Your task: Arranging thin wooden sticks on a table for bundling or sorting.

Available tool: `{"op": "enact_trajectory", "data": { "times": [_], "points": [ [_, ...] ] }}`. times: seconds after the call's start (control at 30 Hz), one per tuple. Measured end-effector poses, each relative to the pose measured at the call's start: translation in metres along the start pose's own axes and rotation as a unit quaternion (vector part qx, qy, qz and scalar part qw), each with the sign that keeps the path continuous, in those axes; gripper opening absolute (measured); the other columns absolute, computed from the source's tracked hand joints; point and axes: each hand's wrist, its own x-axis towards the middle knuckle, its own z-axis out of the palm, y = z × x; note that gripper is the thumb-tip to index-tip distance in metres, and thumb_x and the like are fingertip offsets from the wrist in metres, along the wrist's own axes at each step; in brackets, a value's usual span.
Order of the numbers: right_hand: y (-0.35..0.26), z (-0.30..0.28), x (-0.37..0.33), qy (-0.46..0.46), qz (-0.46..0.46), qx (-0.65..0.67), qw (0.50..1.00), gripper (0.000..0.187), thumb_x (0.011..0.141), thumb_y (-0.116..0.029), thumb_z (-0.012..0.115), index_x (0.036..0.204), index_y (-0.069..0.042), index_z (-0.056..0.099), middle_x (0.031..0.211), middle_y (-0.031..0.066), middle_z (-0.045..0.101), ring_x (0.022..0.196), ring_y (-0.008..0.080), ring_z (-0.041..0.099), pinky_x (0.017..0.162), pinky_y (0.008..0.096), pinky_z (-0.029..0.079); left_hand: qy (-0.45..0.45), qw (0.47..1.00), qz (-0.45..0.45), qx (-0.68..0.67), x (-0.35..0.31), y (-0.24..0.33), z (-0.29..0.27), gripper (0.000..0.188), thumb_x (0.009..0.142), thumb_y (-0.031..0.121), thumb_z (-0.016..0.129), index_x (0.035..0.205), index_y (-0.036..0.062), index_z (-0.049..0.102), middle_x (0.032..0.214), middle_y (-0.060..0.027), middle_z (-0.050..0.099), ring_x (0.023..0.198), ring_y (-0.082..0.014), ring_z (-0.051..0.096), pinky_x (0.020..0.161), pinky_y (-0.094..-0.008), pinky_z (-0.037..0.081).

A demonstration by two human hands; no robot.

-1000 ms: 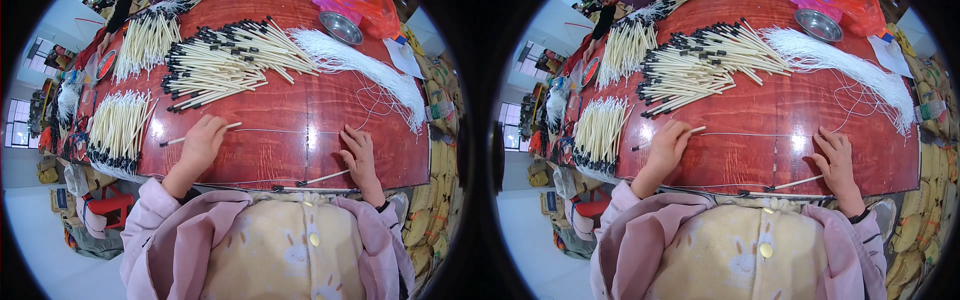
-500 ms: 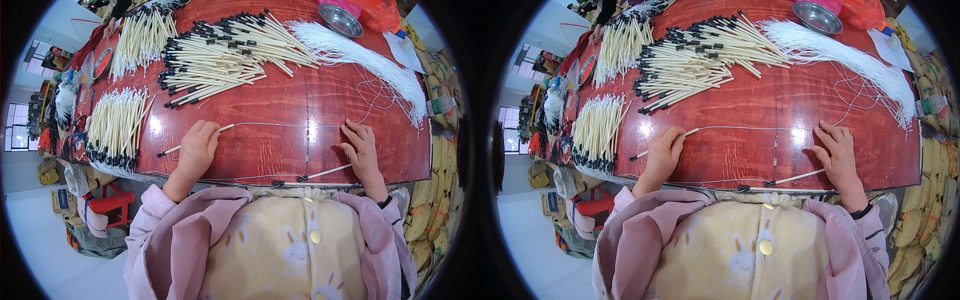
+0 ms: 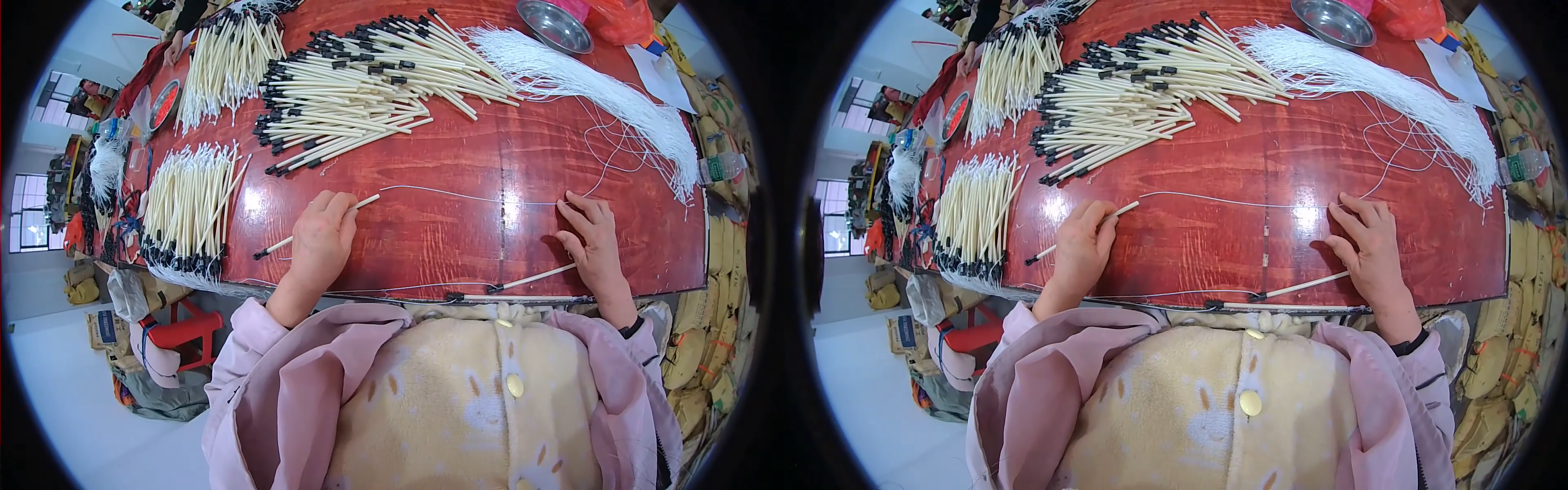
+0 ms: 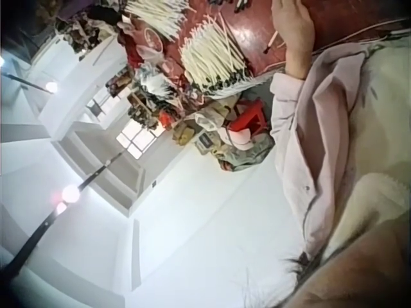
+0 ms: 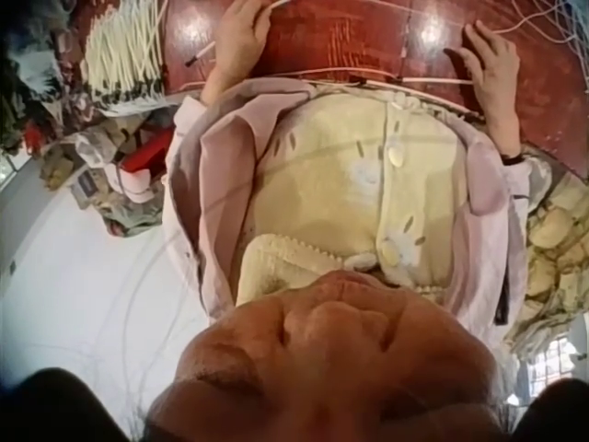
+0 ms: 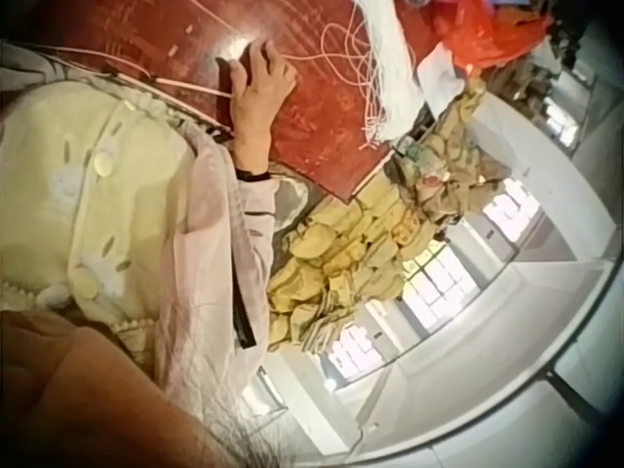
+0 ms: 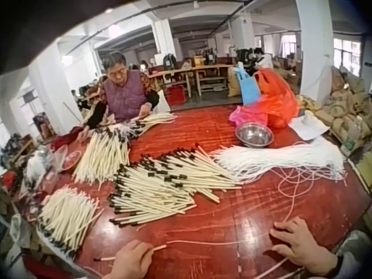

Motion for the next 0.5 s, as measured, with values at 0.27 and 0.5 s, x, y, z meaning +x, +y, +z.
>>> {"op": "enact_trajectory", "data": {
  "times": [0.27, 0.5],
  "points": [
    [0.0, 0.001, 0.0, 0.005, -0.001, 0.005, 1.0, 0.049, 0.083, -0.018, 0.075, 0.131, -0.005, 0.067, 0.136, 0.0121, 0.06, 0.121, 0.0324, 0.053, 0.108, 0.0421, 0.04, 0.012, 1.0, -0.001, 0.02, 0.004, 0.001, 0.001, 0.012, 0.09, 0.006, 0.067, 0.102, 0.0055, 0.066, 0.092, -0.0139, 0.064, 0.084, -0.0382, 0.064, 0.073, -0.047, 0.051],
    [0.001, 0.001, 0.001, 0.006, -0.006, -0.001, 1.0, 0.049, 0.083, -0.017, 0.075, 0.13, -0.006, 0.068, 0.135, 0.0118, 0.061, 0.12, 0.0318, 0.053, 0.106, 0.0416, 0.04, 0.01, 0.999, 0.014, 0.039, 0.013, 0.004, 0.004, 0.009, 0.091, 0.008, 0.066, 0.1, 0.0064, 0.065, 0.091, -0.0133, 0.063, 0.083, -0.038, 0.063, 0.072, -0.0474, 0.051]
  ]
}}
